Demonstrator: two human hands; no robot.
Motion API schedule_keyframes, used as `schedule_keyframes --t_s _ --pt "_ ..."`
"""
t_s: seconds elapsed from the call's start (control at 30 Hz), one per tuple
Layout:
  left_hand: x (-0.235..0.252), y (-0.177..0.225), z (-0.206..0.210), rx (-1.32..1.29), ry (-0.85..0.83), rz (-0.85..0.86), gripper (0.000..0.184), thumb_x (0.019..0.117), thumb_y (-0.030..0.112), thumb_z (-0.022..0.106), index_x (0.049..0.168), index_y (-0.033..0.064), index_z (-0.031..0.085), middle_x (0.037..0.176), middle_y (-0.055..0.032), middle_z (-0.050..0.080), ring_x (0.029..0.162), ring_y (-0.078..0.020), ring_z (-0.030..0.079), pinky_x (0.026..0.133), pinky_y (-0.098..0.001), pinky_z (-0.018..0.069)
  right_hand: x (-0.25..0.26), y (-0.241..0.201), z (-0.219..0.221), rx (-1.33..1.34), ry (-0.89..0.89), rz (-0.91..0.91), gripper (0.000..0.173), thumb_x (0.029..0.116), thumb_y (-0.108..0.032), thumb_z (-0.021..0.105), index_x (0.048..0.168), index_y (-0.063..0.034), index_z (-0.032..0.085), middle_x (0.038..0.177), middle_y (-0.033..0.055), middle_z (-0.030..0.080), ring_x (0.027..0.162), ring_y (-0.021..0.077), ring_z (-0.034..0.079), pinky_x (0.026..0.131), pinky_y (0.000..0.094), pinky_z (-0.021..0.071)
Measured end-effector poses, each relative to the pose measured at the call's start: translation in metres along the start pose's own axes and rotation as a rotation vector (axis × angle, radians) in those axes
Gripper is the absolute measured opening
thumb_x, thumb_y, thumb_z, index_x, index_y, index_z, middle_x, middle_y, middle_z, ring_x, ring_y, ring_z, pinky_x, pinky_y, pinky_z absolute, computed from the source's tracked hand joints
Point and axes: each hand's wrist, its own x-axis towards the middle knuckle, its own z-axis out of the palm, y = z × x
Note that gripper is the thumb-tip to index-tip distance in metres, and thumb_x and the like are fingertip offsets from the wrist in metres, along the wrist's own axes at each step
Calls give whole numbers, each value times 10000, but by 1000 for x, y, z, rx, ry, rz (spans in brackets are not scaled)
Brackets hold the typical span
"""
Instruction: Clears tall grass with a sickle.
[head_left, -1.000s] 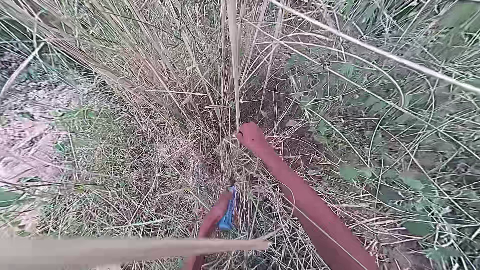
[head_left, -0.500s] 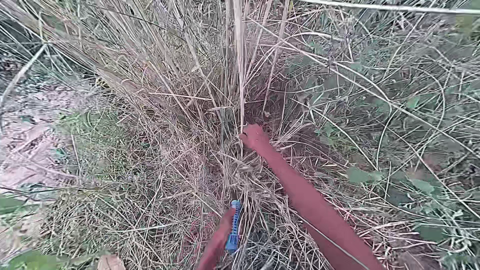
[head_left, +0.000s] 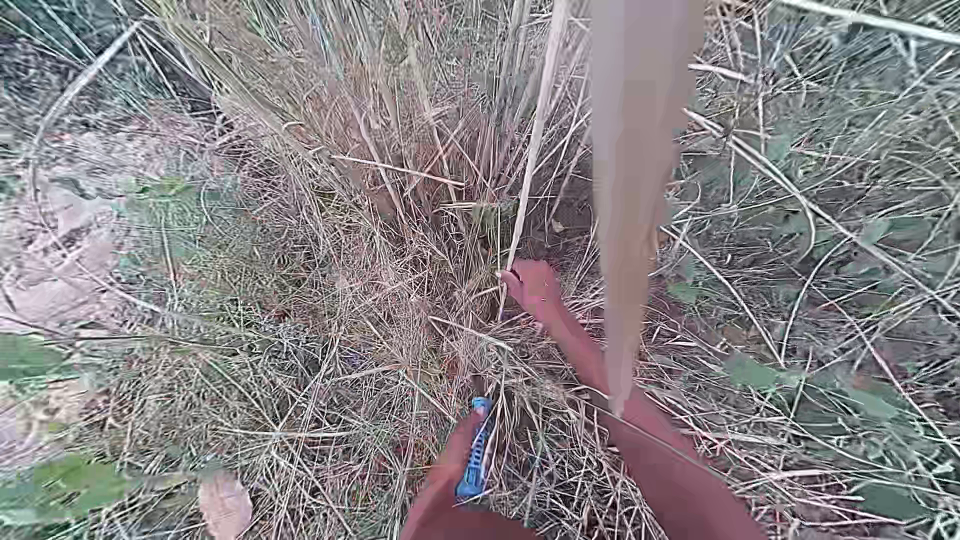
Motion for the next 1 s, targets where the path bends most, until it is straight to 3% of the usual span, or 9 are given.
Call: schedule_keyframes --t_s 0.1,0.17,0.3,0.47,0.57,0.67,0.8,0.93,1.0 --pt "22 8 29 137 -76 63 402 1145 319 269 1111 6 519 662 -22 506 502 -113 523 496 -272 497 15 32 -24 -61 83 12 338 1063 -247 563 990 61 682 832 254 667 819 435 675 735 603 515" --pt "36 40 20 206 -96 5 404 1140 349 296 1037 39 533 623 -8 496 464 -101 507 457 -257 487 11 43 -20 -17 137 -21 331 1065 -240 561 998 65 671 786 243 649 728 419 659 659 593 513" --pt "85 100 13 236 -238 -124 387 1121 379 319 953 98 527 573 -1 495 413 -96 493 392 -244 463 17 27 -22 -31 96 27 358 1074 -265 549 1036 69 673 893 266 675 857 445 671 784 611 514" --pt "-9 -24 -8 -276 -10 -72 514 1139 361 227 846 71 534 534 -16 533 403 -83 525 382 -219 463 -2 41 -13 86 28 29 371 1075 -267 546 1057 88 654 913 287 664 860 462 667 778 627 515" --pt "0 -16 12 -173 15 -33 435 1144 320 279 885 55 507 537 -29 512 408 -98 512 400 -229 464 11 69 -33 54 82 69 342 1064 -217 563 1038 103 682 927 298 680 903 454 669 846 619 496" --pt "22 18 4 96 -46 -7 327 1128 321 367 1148 48 546 711 -34 533 537 -102 520 509 -254 485 11 74 -46 29 50 101 349 1069 -212 556 1070 114 680 943 307 673 924 454 657 873 604 482" --pt "45 82 -2 387 -145 -90 350 1121 334 356 960 83 539 574 1 521 417 -88 513 400 -234 473 15 52 -28 -1 73 -24 314 1062 -222 565 1056 65 689 915 280 690 885 465 682 800 635 515" --pt "19 -3 4 220 18 96 392 1134 341 312 1049 44 553 694 -17 529 536 -104 528 519 -268 496 22 41 -21 14 -38 -3 371 1069 -266 552 1068 80 686 1006 295 685 1016 464 664 896 624 496" --pt "16 -35 12 285 93 224 446 1137 321 312 1255 -24 570 854 -84 614 651 -122 593 641 -287 542 14 55 -26 58 -28 98 383 1064 -262 556 1068 97 688 1030 298 686 1047 454 655 937 608 479"
